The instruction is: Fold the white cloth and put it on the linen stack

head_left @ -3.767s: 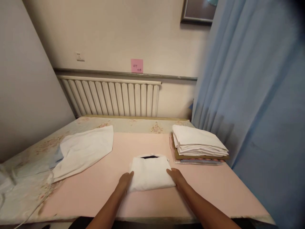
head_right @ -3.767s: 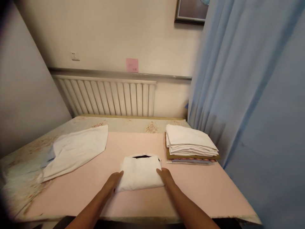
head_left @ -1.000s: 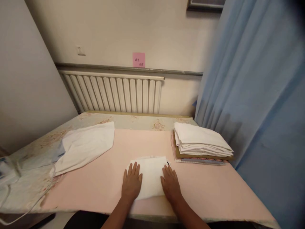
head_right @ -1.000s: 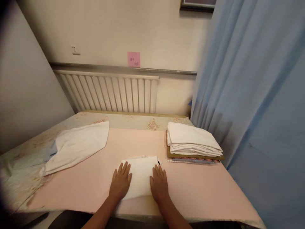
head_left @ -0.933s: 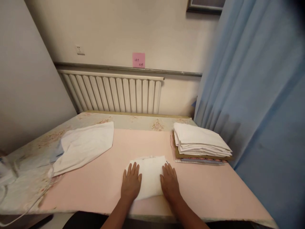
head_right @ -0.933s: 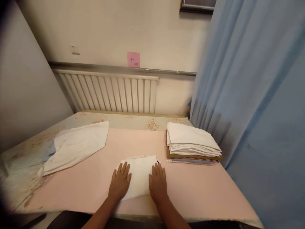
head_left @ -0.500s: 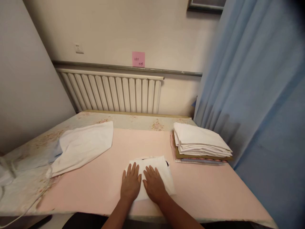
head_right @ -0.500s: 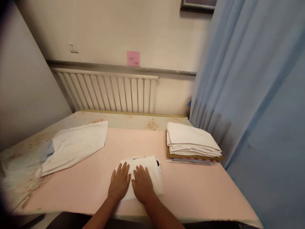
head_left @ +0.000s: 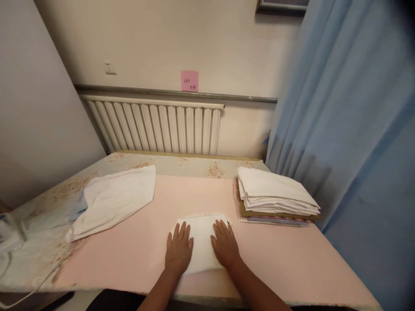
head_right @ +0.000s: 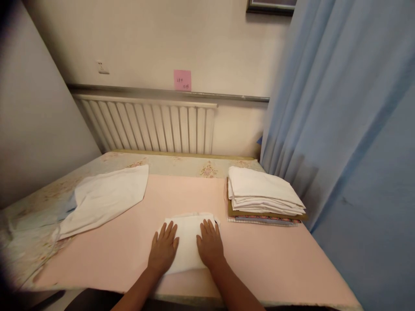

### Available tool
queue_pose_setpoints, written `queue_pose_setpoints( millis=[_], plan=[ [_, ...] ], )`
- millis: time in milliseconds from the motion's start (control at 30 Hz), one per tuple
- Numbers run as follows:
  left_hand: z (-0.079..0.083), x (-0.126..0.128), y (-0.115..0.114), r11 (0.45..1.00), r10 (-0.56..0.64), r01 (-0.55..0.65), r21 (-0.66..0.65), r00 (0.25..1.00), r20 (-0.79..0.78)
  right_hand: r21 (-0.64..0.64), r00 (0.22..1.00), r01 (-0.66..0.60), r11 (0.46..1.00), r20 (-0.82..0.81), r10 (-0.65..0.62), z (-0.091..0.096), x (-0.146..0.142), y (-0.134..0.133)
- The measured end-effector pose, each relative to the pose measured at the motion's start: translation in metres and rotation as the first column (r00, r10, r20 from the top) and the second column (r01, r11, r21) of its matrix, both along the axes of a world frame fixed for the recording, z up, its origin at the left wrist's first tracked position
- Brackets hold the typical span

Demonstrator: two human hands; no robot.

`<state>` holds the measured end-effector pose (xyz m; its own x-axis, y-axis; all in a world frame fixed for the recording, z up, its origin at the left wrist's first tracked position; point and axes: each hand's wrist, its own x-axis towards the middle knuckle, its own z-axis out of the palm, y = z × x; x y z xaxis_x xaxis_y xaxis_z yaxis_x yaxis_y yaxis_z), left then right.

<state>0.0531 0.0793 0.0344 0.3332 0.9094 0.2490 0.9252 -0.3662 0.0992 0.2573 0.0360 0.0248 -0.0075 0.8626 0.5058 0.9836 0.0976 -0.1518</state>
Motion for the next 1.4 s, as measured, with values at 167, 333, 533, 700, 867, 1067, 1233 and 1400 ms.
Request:
queue_pose_setpoints(
  millis=[167,333,533,700,867,1067,1233,1400],
  plan=[
    [0.019,0.017,0.001,0.998,0.061,-0.061,0.010,0.997,-0.048,0.001,0.999,0.004,1.000,-0.052,-0.004,-0.004,-0.001,0.002],
    [0.019,0.056,-0.001,0.989,-0.138,0.139,0.042,0.990,-0.025,-0.028,0.998,0.010,1.000,-0.068,-0.012,-0.003,-0.001,0.003],
    [-0.003,0.066,0.008,0.969,-0.249,0.248,0.009,0.969,0.007,-0.053,0.998,0.007,0.999,-0.057,-0.010,0.001,0.000,0.002],
    [0.001,0.056,0.018,0.975,-0.220,0.220,0.003,0.975,0.005,-0.046,0.999,0.006,0.999,-0.046,-0.008,0.002,0.000,0.002],
    [0.001,0.045,0.018,0.980,-0.197,0.197,0.020,0.980,0.005,-0.024,0.999,0.006,1.000,-0.042,-0.007,-0.001,0.001,0.002],
    [0.001,0.031,0.013,0.986,-0.161,0.162,0.041,0.987,-0.020,-0.030,0.999,0.013,0.999,-0.053,-0.015,-0.001,0.000,0.001],
    [-0.004,0.012,0.010,0.999,-0.022,0.022,0.045,1.000,-0.005,-0.016,0.999,0.013,1.000,-0.043,-0.014,0.001,-0.002,0.000],
    [-0.010,-0.005,0.008,0.997,0.067,-0.069,0.045,0.997,0.028,-0.007,0.999,0.000,1.000,-0.045,-0.001,-0.002,0.000,-0.002]
  ],
)
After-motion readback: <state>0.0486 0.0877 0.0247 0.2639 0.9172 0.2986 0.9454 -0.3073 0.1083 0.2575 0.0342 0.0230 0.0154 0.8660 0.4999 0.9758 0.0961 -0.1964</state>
